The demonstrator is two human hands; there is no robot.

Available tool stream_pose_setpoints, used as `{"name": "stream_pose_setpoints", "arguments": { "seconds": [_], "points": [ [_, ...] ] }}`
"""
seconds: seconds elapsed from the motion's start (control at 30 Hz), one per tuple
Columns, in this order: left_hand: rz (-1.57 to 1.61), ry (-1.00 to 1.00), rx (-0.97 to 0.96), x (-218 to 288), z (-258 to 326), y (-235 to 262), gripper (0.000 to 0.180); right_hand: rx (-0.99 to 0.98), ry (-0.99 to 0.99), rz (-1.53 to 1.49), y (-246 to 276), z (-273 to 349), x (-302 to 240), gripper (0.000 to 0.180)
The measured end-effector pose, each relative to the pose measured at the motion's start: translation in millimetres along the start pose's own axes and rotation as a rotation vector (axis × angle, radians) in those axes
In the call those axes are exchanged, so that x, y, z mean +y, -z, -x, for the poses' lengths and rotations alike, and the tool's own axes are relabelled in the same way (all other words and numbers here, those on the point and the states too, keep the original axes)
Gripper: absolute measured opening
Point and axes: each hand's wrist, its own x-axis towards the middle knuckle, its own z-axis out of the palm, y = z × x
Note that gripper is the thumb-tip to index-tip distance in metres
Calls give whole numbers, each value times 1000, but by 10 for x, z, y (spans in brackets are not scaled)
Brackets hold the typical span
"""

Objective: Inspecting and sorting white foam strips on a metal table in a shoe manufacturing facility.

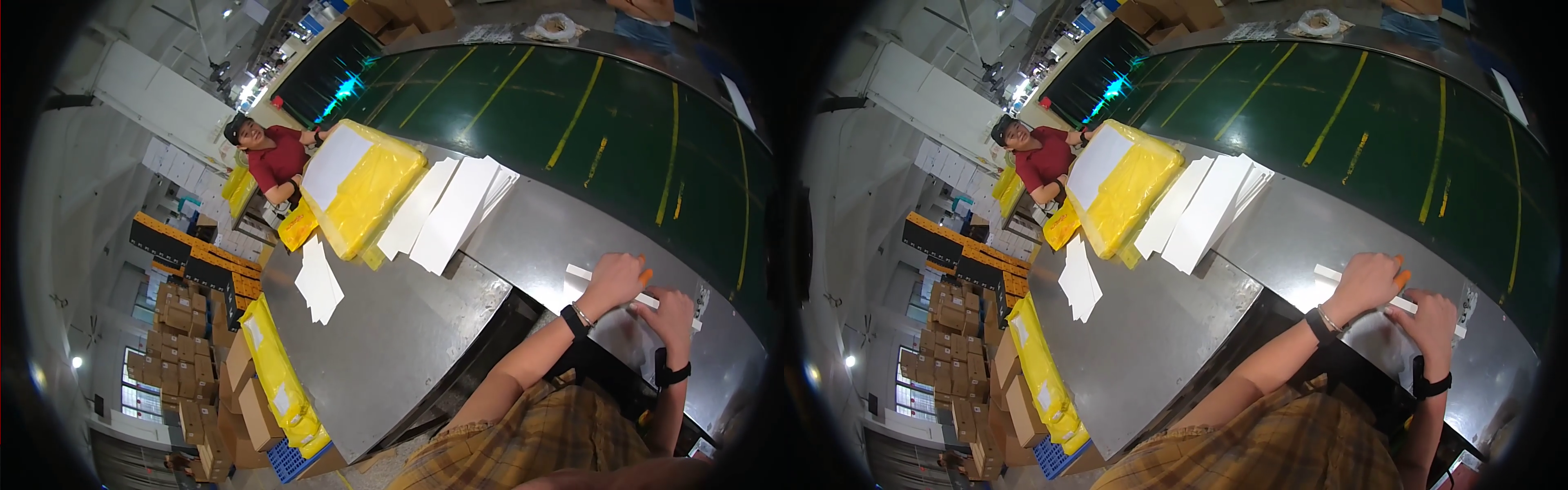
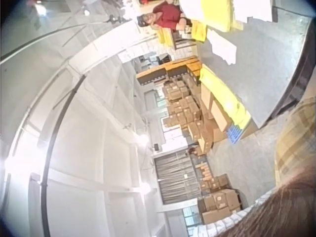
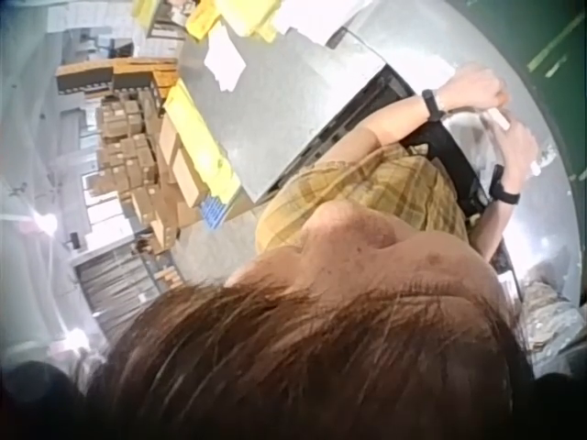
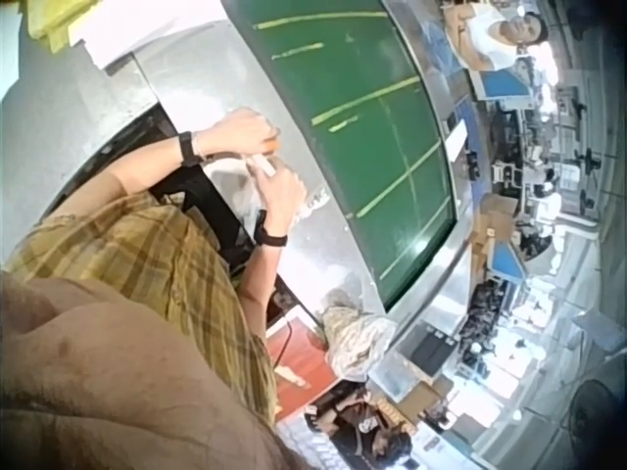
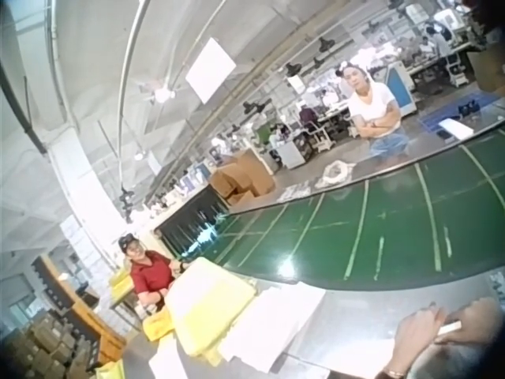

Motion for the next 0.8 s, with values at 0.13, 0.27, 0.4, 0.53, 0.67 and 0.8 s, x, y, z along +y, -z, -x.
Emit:
{"name": "stream_pose_setpoints", "arguments": {
  "seconds": [0.13, 0.27, 0.4, 0.53, 0.67, 0.8],
  "points": [
    [-2, -5, -4, 15, 14, 3, 30, -16, -11, 7, -6, 9, 17, 47],
    [6, -9, 1, -1, 23, 6, 30, -29, -27, 6, -7, -1, -5, 48],
    [-16, -11, 0, -4, 17, -5, 29, -17, -6, -7, -22, 0, 16, 48],
    [-16, -4, -17, -3, 26, 4, 29, -8, -3, 5, -21, 6, 3, 48],
    [-12, -11, 20, 13, 45, 4, 29, -6, 6, 23, -7, 18, 1, 49],
    [-11, -8, 4, 33, 44, 17, 29, -9, -4, 8, 6, 27, -2, 49]
  ]
}}
